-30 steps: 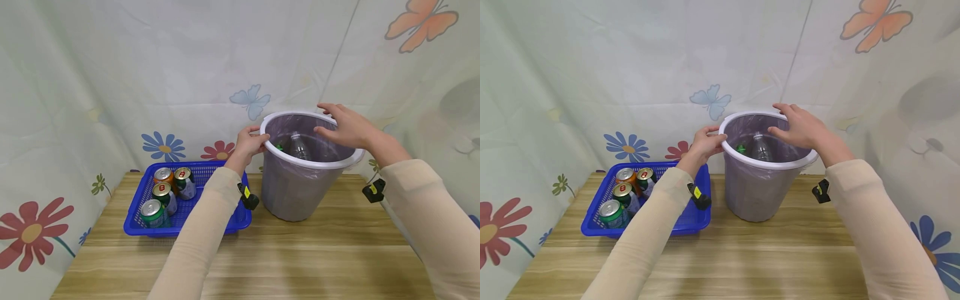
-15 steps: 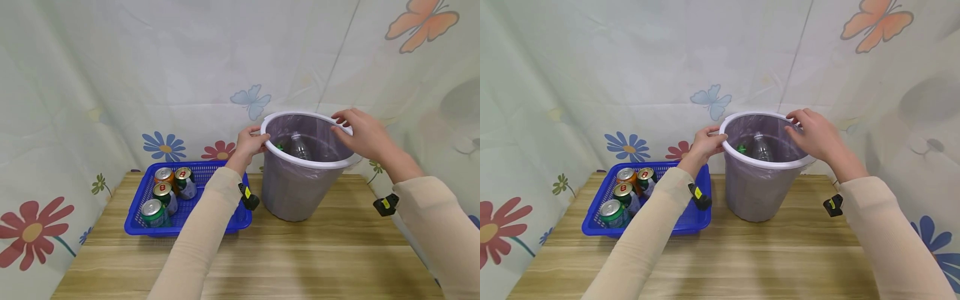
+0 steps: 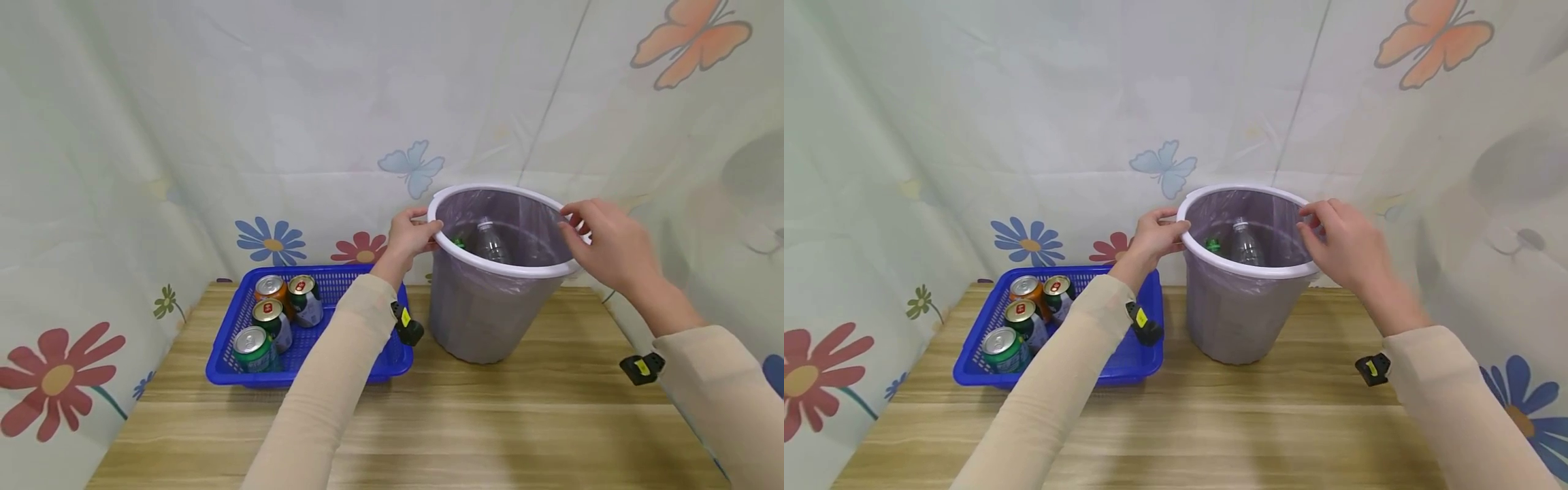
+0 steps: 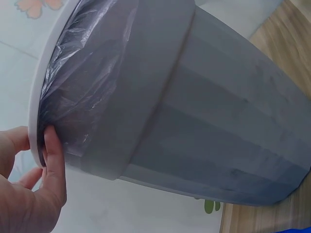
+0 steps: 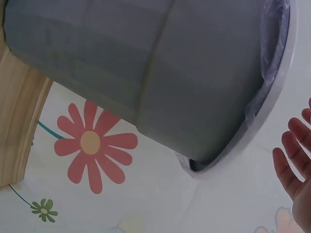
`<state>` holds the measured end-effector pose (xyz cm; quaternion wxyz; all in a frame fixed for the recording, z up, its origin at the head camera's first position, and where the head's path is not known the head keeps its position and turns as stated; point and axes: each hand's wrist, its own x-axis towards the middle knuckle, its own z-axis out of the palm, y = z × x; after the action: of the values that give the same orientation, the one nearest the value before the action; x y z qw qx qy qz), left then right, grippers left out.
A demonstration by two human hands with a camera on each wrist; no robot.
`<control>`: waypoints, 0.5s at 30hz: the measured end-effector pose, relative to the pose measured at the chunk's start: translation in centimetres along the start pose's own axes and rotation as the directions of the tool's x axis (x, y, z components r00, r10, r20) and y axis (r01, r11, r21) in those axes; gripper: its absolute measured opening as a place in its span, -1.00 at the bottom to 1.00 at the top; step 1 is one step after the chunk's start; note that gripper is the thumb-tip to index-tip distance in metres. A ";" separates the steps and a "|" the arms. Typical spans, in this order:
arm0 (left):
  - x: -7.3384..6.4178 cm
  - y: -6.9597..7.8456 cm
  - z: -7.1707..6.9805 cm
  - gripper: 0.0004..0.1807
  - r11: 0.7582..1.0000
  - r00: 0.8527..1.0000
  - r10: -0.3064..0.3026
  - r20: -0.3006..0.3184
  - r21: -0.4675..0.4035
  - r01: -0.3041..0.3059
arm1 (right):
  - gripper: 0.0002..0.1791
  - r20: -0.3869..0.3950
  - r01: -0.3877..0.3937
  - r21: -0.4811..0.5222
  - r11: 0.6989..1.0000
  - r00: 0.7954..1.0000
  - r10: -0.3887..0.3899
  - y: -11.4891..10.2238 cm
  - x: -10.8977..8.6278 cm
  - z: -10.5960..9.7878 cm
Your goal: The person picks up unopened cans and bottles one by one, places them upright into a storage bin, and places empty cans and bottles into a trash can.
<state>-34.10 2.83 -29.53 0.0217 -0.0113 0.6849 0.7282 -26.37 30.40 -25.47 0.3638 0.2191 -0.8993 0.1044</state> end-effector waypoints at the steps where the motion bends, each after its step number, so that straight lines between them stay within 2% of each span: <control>1: 0.0 -0.1 0.0 -0.52 1.000 1.000 0.005 -0.003 0.003 -0.005 | -0.80 -0.018 0.007 0.002 1.000 1.000 -0.007 0.0 -0.3 0.1; 7: -0.2 -0.3 -0.1 -0.53 0.999 0.998 0.050 -0.029 0.008 -0.050 | -0.83 -0.160 0.060 0.011 0.998 0.985 -0.057 -0.1 -1.7 0.8; 15: -0.4 -0.6 0.2 -0.59 0.993 0.989 0.115 -0.092 0.047 -0.111 | -0.81 -0.231 0.059 0.035 0.998 0.972 -0.049 -0.5 -4.2 1.2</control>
<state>-33.68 3.10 -30.14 -0.0517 -0.0065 0.6999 0.7124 -24.18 30.90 -29.21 0.4637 0.2373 -0.8424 0.1377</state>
